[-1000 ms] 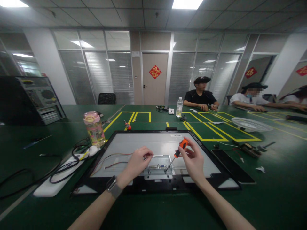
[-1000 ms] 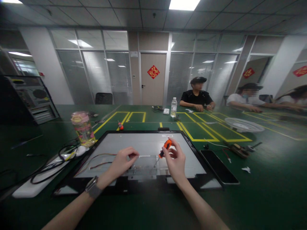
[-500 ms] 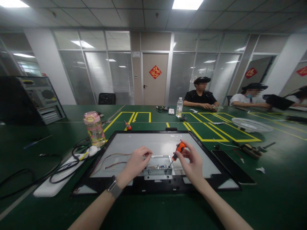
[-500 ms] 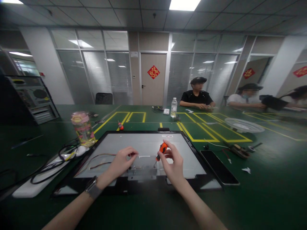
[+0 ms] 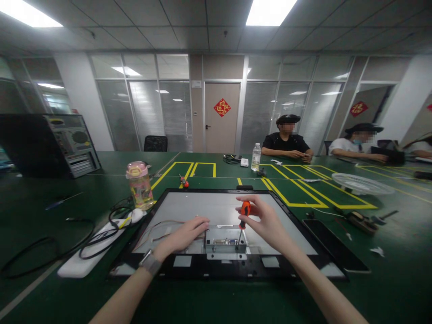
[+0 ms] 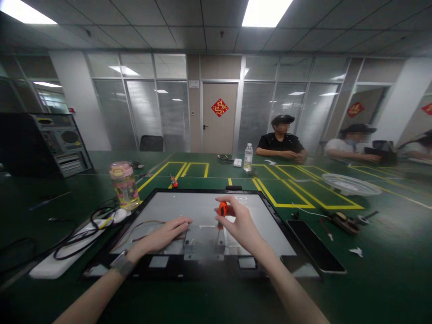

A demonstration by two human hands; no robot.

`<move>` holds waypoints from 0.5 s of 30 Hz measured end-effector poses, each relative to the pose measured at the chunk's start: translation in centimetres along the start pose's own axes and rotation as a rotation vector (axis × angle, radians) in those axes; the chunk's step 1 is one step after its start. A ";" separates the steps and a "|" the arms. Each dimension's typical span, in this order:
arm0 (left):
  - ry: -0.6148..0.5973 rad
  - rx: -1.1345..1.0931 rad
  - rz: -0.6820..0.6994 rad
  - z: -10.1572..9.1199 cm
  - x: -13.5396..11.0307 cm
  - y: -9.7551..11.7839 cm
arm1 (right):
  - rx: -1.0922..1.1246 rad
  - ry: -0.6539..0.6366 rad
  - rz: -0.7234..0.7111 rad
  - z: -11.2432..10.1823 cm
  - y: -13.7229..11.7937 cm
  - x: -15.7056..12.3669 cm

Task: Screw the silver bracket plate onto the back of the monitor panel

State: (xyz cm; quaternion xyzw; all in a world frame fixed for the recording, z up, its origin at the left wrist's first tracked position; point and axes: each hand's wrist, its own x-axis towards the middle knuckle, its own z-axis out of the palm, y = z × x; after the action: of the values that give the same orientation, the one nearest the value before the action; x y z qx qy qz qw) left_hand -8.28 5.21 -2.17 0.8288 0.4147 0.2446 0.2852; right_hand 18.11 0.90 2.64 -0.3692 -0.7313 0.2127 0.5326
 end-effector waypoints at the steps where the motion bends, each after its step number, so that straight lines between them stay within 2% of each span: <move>1: 0.012 -0.009 -0.007 0.2 0.0 0.0 | 0.063 -0.013 0.033 0.1 0.2 0.0; 5: 0.139 0.008 0.003 1.5 0.6 0.0 | 0.113 0.136 0.035 0.3 1.0 -1.0; 7: 0.175 0.042 0.014 2.2 0.8 -0.2 | 0.185 0.112 0.034 0.1 1.1 -1.4; 11: 0.134 0.109 0.084 2.8 0.9 -0.6 | 0.321 0.123 0.085 -0.4 1.5 -1.6; 15: 0.122 0.168 0.116 2.8 0.7 -0.6 | 0.199 0.248 0.050 -0.3 1.6 -1.5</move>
State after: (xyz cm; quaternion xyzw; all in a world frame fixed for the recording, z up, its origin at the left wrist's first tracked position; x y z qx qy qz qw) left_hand -6.42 5.29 -4.51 0.8560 0.4015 0.2752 0.1745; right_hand 19.12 0.78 0.67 -0.3563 -0.6258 0.2502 0.6471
